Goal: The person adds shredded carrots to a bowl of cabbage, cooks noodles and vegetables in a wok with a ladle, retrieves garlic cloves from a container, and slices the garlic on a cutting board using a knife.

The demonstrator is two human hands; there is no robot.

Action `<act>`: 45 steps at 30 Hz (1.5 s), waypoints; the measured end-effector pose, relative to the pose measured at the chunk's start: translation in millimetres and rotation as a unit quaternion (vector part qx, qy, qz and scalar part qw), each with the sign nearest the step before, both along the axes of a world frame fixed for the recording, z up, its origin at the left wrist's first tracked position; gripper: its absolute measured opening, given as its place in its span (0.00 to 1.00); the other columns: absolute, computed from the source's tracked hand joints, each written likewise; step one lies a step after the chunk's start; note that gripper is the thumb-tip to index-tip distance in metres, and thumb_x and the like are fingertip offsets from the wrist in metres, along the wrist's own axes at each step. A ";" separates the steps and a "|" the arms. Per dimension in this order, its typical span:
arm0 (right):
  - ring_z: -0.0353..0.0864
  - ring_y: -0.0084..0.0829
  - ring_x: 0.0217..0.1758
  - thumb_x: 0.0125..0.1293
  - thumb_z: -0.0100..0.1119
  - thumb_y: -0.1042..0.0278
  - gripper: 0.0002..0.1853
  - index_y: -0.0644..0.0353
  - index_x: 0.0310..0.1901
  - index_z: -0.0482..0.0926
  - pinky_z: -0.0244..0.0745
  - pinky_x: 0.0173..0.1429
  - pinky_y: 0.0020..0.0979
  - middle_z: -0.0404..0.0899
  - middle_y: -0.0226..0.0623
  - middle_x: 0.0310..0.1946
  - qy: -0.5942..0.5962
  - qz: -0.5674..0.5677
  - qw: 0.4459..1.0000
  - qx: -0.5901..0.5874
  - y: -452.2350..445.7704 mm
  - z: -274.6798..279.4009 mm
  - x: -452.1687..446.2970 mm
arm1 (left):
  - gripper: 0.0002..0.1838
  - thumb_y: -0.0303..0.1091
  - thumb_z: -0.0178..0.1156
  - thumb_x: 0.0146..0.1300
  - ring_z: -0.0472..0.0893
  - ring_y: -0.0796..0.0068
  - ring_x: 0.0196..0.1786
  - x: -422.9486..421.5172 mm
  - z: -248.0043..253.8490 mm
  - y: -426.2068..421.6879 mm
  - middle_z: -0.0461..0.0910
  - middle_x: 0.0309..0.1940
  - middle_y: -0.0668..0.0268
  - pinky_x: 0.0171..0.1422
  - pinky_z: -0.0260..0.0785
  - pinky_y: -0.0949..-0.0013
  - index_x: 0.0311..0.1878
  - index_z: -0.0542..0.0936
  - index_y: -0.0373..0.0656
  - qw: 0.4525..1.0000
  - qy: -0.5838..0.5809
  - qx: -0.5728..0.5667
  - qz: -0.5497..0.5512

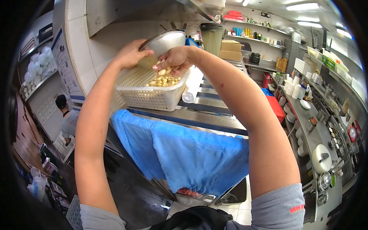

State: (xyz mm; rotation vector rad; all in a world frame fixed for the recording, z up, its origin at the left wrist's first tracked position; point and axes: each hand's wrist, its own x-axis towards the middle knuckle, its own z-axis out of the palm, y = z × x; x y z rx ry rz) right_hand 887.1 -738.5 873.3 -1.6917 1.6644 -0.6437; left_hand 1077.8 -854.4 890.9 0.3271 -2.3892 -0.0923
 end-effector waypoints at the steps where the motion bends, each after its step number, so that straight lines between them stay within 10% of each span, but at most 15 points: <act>1: 0.77 0.18 0.28 0.67 0.71 0.43 0.21 0.51 0.47 0.82 0.74 0.31 0.21 0.80 0.21 0.32 0.006 -0.013 1.000 -0.002 0.7 0.8 2.2 | 0.24 0.44 0.70 0.63 0.84 0.52 0.49 -0.2 2.1 0.6 0.86 0.47 0.50 0.55 0.74 0.58 0.55 0.82 0.37 1.000 0.000 0.000 0.000; 5: 0.84 0.26 0.43 0.69 0.69 0.48 0.24 0.49 0.62 0.80 0.83 0.41 0.26 0.83 0.30 0.47 0.166 -0.037 0.985 0.021 -13.0 -6.4 7.8 | 0.24 0.44 0.70 0.63 0.84 0.55 0.49 1.2 7.4 3.8 0.87 0.47 0.52 0.56 0.74 0.60 0.57 0.82 0.37 0.999 -0.038 0.011 0.023; 7: 0.77 0.35 0.66 0.71 0.66 0.54 0.34 0.37 0.77 0.66 0.84 0.57 0.38 0.75 0.33 0.66 0.429 0.167 0.883 0.088 -22.5 -10.8 20.6 | 0.24 0.45 0.70 0.63 0.84 0.51 0.49 -1.3 9.6 2.9 0.87 0.45 0.51 0.55 0.74 0.57 0.55 0.82 0.37 0.999 -0.036 -0.012 0.032; 9: 0.63 0.37 0.78 0.71 0.62 0.59 0.40 0.27 0.80 0.56 0.79 0.66 0.47 0.65 0.28 0.76 0.416 0.151 0.883 0.157 -26.8 -17.1 30.5 | 0.27 0.46 0.70 0.63 0.84 0.50 0.52 -5.3 9.4 5.4 0.86 0.47 0.49 0.57 0.74 0.56 0.57 0.82 0.36 0.998 -0.047 -0.032 0.035; 15: 0.67 0.34 0.74 0.66 0.68 0.58 0.38 0.40 0.77 0.63 0.70 0.70 0.44 0.75 0.36 0.67 0.284 0.152 0.937 0.137 -41.9 -24.4 18.6 | 0.32 0.49 0.69 0.64 0.83 0.51 0.58 -19.3 -9.2 3.9 0.84 0.54 0.47 0.63 0.73 0.56 0.62 0.79 0.34 0.996 -0.004 -0.080 0.040; 18: 0.79 0.28 0.55 0.63 0.72 0.62 0.41 0.40 0.76 0.63 0.83 0.52 0.36 0.74 0.25 0.58 0.241 0.171 0.939 0.175 -51.7 -27.0 12.1 | 0.38 0.48 0.70 0.63 0.78 0.49 0.67 -19.5 -12.8 7.2 0.78 0.64 0.45 0.71 0.69 0.58 0.69 0.74 0.32 0.998 -0.005 -0.023 0.058; 23: 0.79 0.20 0.56 0.63 0.72 0.57 0.31 0.37 0.67 0.72 0.76 0.58 0.38 0.80 0.20 0.49 0.168 0.163 0.952 0.196 -37.6 -24.6 16.7 | 0.36 0.47 0.70 0.64 0.80 0.51 0.63 -21.8 -12.4 -1.5 0.81 0.60 0.45 0.68 0.71 0.58 0.68 0.75 0.32 0.998 -0.015 -0.043 0.050; 31: 0.74 0.07 0.27 0.69 0.68 0.62 0.26 0.44 0.67 0.75 0.68 0.23 0.15 0.79 0.11 0.32 0.167 0.200 0.943 0.208 -54.6 -30.1 9.3 | 0.31 0.44 0.70 0.64 0.83 0.52 0.57 -13.7 -17.7 9.4 0.84 0.54 0.47 0.62 0.74 0.58 0.65 0.77 0.33 0.998 0.011 -0.056 0.021; 45: 0.77 0.15 0.24 0.62 0.69 0.74 0.22 0.53 0.58 0.79 0.66 0.20 0.20 0.81 0.24 0.28 0.145 0.114 0.973 0.140 -38.9 -18.1 13.7 | 0.32 0.47 0.71 0.63 0.83 0.52 0.55 -0.3 -10.5 7.0 0.85 0.52 0.49 0.60 0.74 0.58 0.64 0.77 0.34 0.993 -0.005 -0.120 0.023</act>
